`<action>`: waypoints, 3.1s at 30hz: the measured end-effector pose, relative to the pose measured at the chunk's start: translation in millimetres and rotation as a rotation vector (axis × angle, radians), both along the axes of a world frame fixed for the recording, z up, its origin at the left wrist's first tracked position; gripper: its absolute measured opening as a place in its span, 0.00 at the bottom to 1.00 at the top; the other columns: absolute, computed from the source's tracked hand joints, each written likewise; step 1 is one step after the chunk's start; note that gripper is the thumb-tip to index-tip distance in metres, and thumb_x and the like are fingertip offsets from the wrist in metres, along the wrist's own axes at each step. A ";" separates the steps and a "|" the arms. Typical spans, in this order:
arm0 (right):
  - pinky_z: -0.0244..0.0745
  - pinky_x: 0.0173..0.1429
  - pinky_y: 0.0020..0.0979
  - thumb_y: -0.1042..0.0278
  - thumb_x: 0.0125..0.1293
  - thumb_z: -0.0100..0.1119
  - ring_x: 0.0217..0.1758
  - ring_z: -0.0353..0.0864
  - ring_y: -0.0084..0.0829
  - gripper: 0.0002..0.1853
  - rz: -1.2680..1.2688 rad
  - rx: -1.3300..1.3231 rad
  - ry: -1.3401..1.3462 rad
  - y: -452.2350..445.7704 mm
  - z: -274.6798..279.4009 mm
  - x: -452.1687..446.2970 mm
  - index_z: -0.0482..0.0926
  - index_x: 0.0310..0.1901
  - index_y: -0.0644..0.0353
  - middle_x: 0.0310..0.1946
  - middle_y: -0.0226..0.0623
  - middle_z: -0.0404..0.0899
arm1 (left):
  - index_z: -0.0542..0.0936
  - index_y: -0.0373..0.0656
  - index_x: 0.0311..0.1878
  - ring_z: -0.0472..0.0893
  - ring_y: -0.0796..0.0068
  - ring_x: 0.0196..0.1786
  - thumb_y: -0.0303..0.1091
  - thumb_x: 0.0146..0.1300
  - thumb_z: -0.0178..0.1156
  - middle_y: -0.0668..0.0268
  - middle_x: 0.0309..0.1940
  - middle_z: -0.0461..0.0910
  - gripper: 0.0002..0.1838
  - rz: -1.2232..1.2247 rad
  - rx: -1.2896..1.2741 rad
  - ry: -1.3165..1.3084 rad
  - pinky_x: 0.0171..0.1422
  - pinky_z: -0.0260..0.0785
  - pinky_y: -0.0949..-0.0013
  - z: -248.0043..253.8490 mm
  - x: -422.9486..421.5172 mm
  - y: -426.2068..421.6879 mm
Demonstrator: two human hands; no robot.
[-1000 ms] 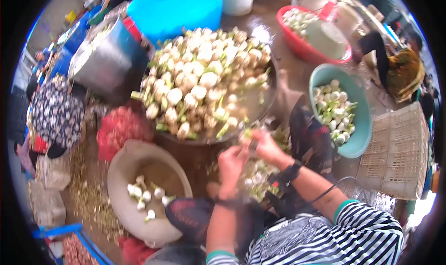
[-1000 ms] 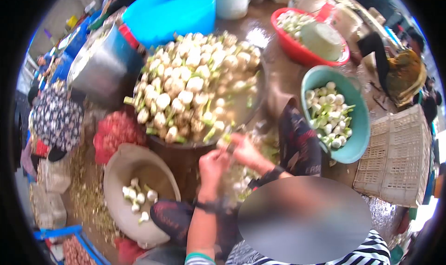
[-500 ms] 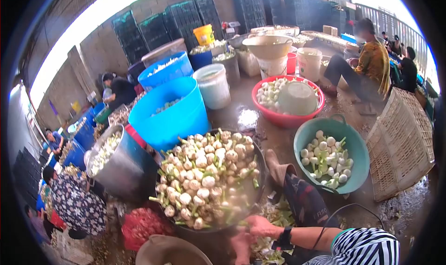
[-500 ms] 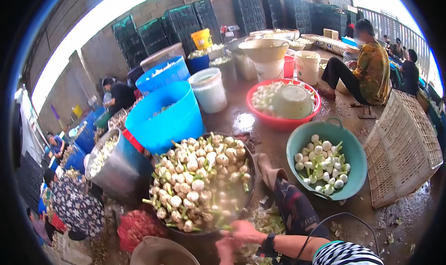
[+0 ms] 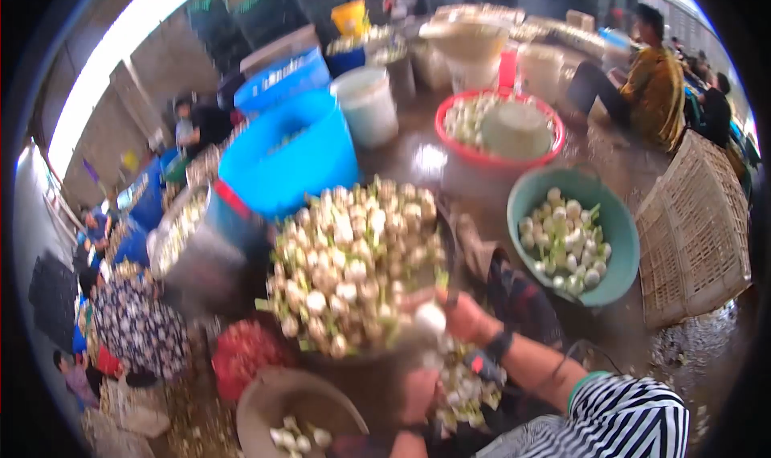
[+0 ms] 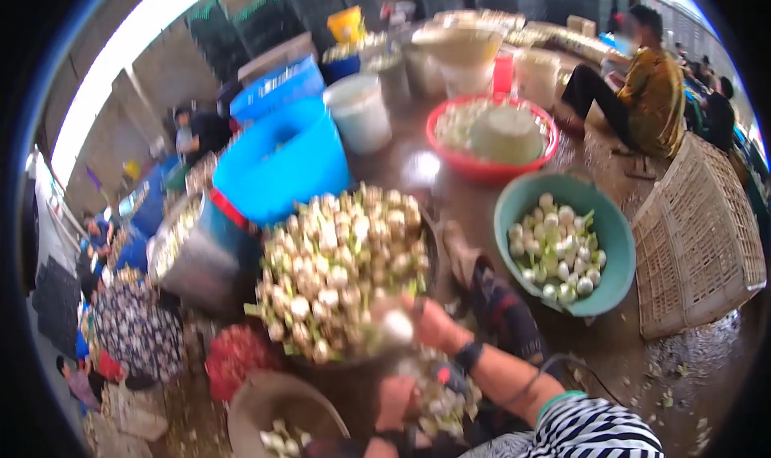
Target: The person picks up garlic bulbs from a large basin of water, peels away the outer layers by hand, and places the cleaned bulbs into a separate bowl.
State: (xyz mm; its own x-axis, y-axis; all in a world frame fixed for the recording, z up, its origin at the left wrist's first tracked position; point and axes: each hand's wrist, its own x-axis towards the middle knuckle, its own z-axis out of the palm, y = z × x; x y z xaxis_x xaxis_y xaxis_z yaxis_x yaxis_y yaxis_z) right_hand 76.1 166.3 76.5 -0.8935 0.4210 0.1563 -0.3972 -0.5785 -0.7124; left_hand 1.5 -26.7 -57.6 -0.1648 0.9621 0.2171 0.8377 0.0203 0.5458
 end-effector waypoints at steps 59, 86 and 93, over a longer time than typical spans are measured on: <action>0.76 0.44 0.34 0.84 0.48 0.50 0.37 0.81 0.36 0.15 0.129 0.903 -0.566 -32.9 -99.6 -161.6 0.80 0.37 0.62 0.34 0.43 0.82 | 0.75 0.52 0.45 0.77 0.76 0.42 0.41 0.64 0.55 0.73 0.40 0.78 0.09 1.278 0.913 -1.810 0.42 0.71 0.63 58.9 -57.5 -3.5; 0.70 0.42 0.25 0.84 0.49 0.54 0.45 0.76 0.27 0.29 -0.003 0.755 -0.805 10.4 -60.5 -75.5 0.68 0.57 0.58 0.46 0.37 0.75 | 0.63 0.36 0.62 0.72 0.60 0.58 0.43 0.66 0.52 0.56 0.57 0.70 0.27 0.876 0.688 -1.999 0.56 0.69 0.59 56.1 -55.9 29.4; 0.67 0.60 0.38 0.83 0.42 0.62 0.60 0.66 0.45 0.35 -0.178 1.065 -0.517 -54.2 -48.4 -37.1 0.67 0.57 0.55 0.56 0.45 0.65 | 0.59 0.33 0.65 0.72 0.68 0.58 0.19 0.60 0.55 0.55 0.60 0.66 0.29 0.786 0.746 -1.856 0.56 0.71 0.69 50.7 -33.4 33.0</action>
State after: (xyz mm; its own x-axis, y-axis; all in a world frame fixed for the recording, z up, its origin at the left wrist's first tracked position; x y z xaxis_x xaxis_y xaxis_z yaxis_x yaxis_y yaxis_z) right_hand 39.0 112.1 28.1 -0.8956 0.4218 0.1410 0.0627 0.4335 -0.8990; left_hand -31.9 6.3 -7.0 -0.7957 0.4405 -0.4157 -0.6050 -0.5444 0.5811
